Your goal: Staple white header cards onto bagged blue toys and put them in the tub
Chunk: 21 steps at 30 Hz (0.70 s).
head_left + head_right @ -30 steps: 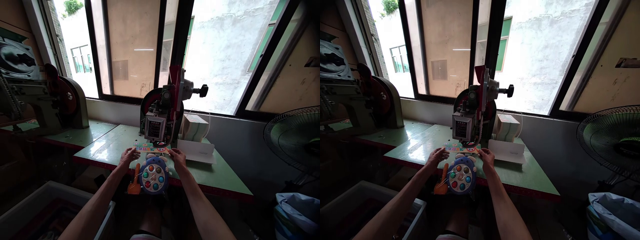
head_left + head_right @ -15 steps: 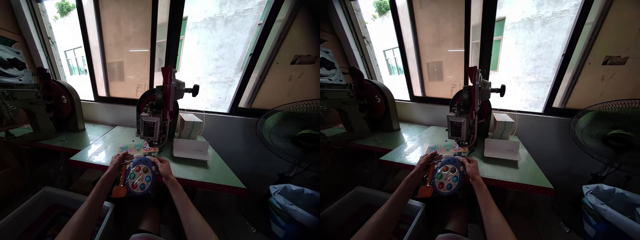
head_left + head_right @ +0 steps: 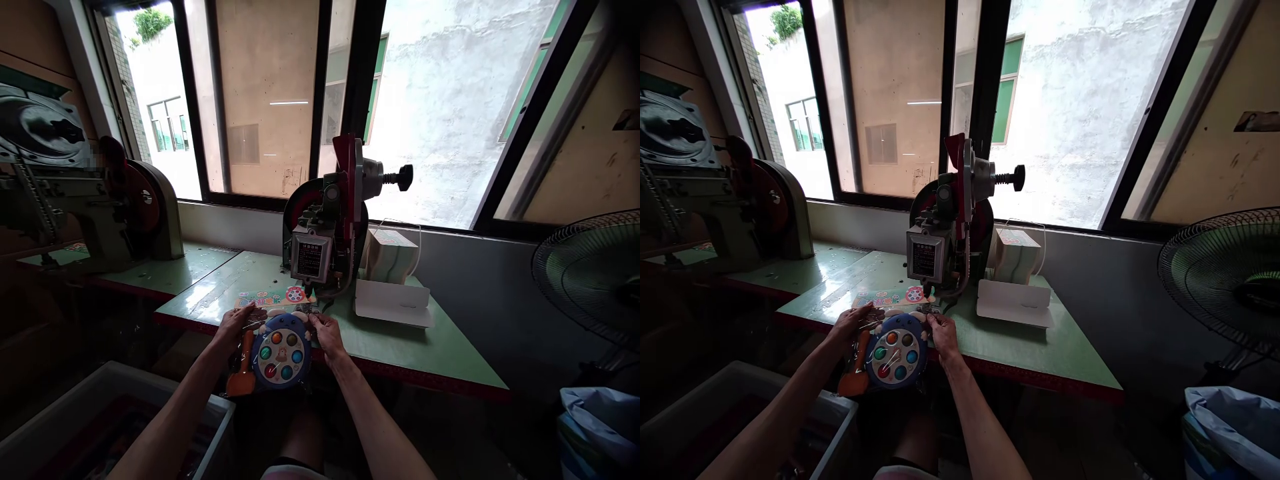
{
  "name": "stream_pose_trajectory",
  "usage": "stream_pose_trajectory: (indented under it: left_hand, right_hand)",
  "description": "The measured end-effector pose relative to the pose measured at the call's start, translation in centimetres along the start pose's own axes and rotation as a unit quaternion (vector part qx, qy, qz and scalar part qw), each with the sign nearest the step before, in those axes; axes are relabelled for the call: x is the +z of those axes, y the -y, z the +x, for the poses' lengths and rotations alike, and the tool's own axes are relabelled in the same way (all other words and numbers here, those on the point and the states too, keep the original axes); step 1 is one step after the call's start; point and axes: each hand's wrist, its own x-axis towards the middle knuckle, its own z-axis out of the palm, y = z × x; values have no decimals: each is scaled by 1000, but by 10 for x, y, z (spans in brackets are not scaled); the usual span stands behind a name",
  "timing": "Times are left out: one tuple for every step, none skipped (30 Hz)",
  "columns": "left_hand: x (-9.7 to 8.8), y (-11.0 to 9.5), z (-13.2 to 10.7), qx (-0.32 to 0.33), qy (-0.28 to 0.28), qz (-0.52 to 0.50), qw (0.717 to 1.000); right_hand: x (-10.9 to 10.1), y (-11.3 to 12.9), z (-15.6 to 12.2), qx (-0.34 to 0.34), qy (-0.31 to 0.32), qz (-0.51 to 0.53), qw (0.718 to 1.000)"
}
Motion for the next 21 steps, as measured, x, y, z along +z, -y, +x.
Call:
stream_pose_trajectory:
  left_hand:
    - [1,-2,-1,1,3,-5,1000]
    - [2,-3,-3,1,6,-10,1000]
    - [2,-4,-6,1,9,-16,1000]
    - [1,-3,-11,1,16,-21,1000]
    - [-1,0,-17,2,27,-27,999]
    - [-5,5,-25,3,37,-33,999]
    - [-11,13,-35,2,43,-36,998]
    - [-19,24,-48,-4,46,-38,998]
    - [-28,37,-63,-15,42,-38,998]
    - [-38,52,-80,-32,29,-34,998]
    - [-48,68,-98,-63,27,-39,997]
    - [-60,85,-117,-88,28,-53,994]
    - [-71,101,-136,-112,16,-64,992]
    - [-83,117,-154,-131,3,-73,989]
    - [-96,131,-172,-146,-13,-78,986]
    - [-108,144,-187,-157,-34,-80,984]
    - [-121,155,-201,-167,-59,-80,981]
    - [-134,165,-213,-173,-96,-76,977]
    - [-146,172,-223,-176,-145,-67,971]
    - [-159,178,-231,-174,-198,-57,963]
    - [-172,182,-236,-168,-251,-44,952]
  right_hand:
    - [0,1,1,2,0,2,1000]
    - [0,2,1,5,0,3,1000]
    - [0,3,1,10,1,6,1000]
    - [-1,4,0,18,5,9,1000]
    - [-2,6,-3,29,10,14,999]
    - [-3,7,-8,40,21,17,999]
    - [-4,8,-14,52,35,17,998]
    - [-6,9,-22,64,54,13,996]
    - [-8,10,-30,69,81,-6,994]
    - [-10,9,-40,73,104,-35,991]
    - [-12,7,-51,78,135,-70,985]
    - [-14,4,-61,81,166,-102,977]
    - [-17,-2,-72,90,189,-126,970]
    - [-18,-9,-82,103,208,-141,962]
    - [-20,-18,-91,120,219,-146,957]
    - [-22,-27,-99,141,221,-143,954]
    - [-23,-38,-107,162,218,-134,953]
    - [-24,-48,-114,179,213,-123,953]
    - [-25,-58,-119,193,206,-112,953]
    - [-26,-67,-124,202,199,-105,953]
    - [-27,-75,-128,208,192,-101,954]
